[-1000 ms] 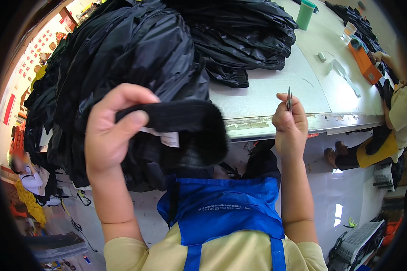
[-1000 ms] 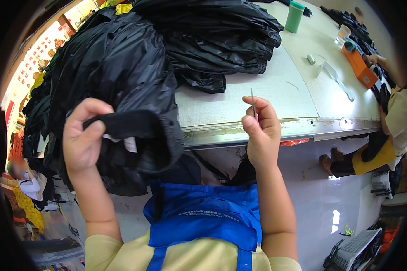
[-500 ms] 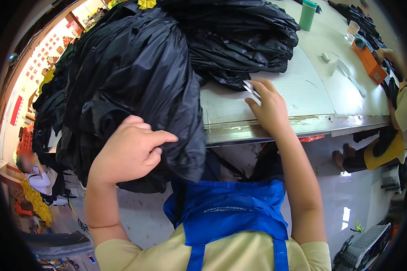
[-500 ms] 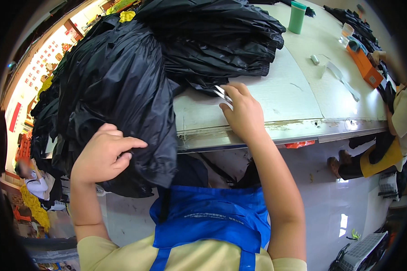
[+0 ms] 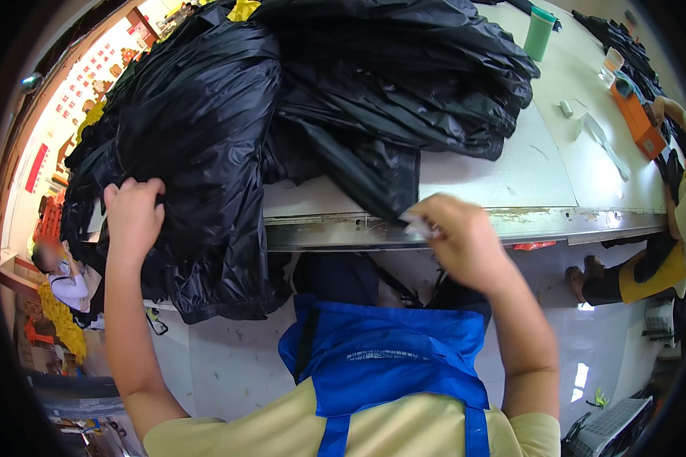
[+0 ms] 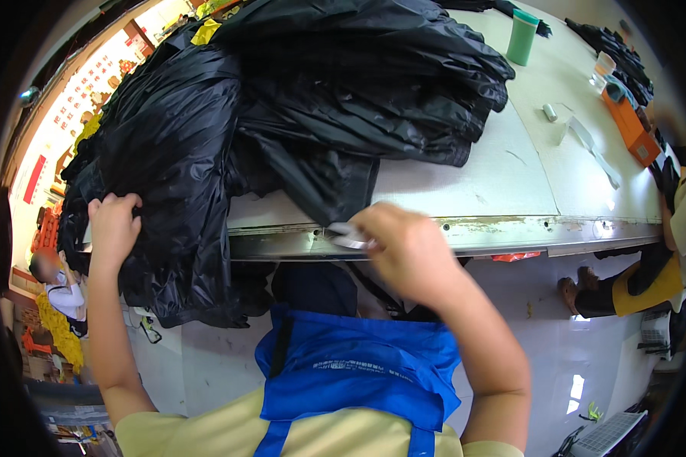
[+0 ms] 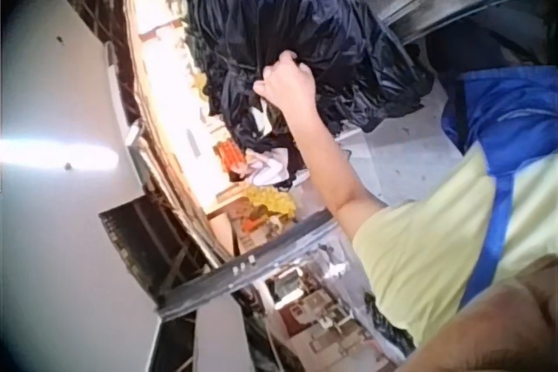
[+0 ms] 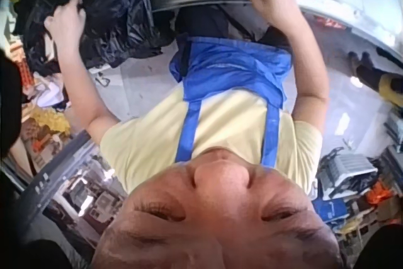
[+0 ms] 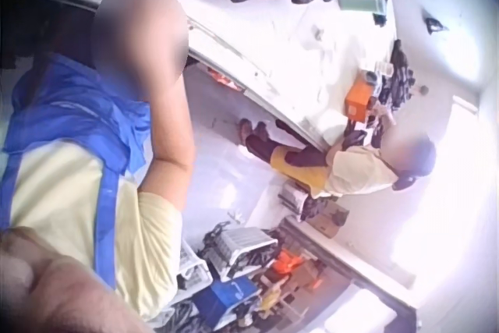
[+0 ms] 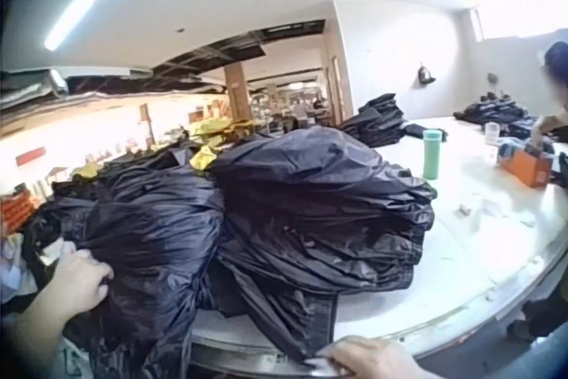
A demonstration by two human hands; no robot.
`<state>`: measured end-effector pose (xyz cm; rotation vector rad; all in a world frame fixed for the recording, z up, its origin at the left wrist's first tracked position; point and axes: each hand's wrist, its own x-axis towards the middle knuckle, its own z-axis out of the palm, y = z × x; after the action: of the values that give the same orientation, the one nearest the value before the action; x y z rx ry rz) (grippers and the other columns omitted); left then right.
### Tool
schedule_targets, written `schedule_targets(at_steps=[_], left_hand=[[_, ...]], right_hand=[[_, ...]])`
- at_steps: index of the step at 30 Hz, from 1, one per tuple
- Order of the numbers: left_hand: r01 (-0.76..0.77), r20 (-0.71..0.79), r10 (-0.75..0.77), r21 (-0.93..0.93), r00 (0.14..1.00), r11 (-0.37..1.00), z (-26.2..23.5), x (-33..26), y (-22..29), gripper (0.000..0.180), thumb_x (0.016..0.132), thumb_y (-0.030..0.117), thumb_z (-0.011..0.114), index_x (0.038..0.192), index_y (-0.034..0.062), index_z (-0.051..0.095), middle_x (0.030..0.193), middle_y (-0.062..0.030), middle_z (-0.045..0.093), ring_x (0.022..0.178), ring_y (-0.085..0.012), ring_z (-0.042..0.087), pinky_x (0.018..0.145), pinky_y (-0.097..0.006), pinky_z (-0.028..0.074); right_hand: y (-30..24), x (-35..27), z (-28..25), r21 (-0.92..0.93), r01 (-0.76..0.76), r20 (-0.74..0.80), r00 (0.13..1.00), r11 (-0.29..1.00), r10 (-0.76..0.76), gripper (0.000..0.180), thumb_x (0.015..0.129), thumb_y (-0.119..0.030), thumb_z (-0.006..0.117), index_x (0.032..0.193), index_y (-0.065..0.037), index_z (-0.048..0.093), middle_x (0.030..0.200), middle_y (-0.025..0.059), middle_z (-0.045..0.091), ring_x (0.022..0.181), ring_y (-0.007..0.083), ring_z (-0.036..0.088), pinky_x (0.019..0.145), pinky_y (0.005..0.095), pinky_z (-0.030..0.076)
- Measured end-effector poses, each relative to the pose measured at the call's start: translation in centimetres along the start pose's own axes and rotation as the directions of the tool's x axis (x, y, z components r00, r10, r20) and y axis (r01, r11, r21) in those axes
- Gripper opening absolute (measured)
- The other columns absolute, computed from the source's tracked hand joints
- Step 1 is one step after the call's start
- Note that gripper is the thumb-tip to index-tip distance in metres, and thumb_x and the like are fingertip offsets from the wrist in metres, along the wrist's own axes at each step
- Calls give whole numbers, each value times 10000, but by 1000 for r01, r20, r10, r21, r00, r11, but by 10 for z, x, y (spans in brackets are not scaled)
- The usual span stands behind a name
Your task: The person repeatedly picks black garments from a large pile, uses small scissors to trim tags or threads from the waistband area, and returns the items to the pile. The process is repeated for multiple garments throughout the clip.
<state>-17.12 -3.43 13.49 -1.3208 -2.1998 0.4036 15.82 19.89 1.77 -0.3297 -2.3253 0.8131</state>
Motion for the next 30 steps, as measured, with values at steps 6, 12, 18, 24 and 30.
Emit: schedule_targets(at_steps=[6, 12, 18, 24, 30], left_hand=[[-172, -198, 110, -331, 974, 928, -53, -22, 103, 129, 750, 125, 647, 861, 62, 627, 772, -100, 624, 736, -278, 577, 727, -395, 417], [-286, -169, 283, -847, 944, 449, -27, -26, 172, 448, 647, 67, 747, 1063, 56, 578, 1220, -131, 487, 1090, -325, 498, 925, -392, 427], [-285, -261, 119, -914, 958, 288, 4, -39, 162, 259, 628, -31, 753, 817, 24, 584, 1006, -128, 581, 900, -290, 595, 764, -336, 488], [-412, -415, 7, -905, 910, -110, 16, -38, 120, 209, 626, -36, 705, 744, 44, 552, 890, -82, 611, 975, -270, 599, 821, -338, 476], [-329, -298, -159, -916, 941, -232, 35, -64, 70, 137, 608, 118, 579, 715, 43, 536, 808, -92, 573, 903, -295, 596, 836, -402, 476]], right_hand=[[-39, -10, 63, 277, 110, -15, 994, 954, -110, 317, 627, 70, 629, 934, -2, 597, 769, 120, 556, 666, 267, 584, 590, 350, 476], [-38, -17, 73, 388, -52, 8, 999, 920, 53, 274, 705, -20, 712, 953, 4, 599, 849, 138, 589, 724, 281, 602, 620, 335, 496], [5, 12, 35, 50, -116, -52, 992, 992, 119, 531, 719, 15, 652, 1225, -107, 543, 1267, 117, 548, 985, 312, 626, 774, 374, 534], [30, 44, 35, 27, 35, -30, 999, 999, -34, 461, 677, 81, 608, 1109, -83, 620, 1037, 109, 638, 885, 303, 631, 726, 326, 508], [-50, 24, 25, 137, 156, -33, 988, 978, -152, 280, 652, 25, 668, 917, -53, 621, 739, 91, 600, 629, 270, 592, 562, 337, 461]])
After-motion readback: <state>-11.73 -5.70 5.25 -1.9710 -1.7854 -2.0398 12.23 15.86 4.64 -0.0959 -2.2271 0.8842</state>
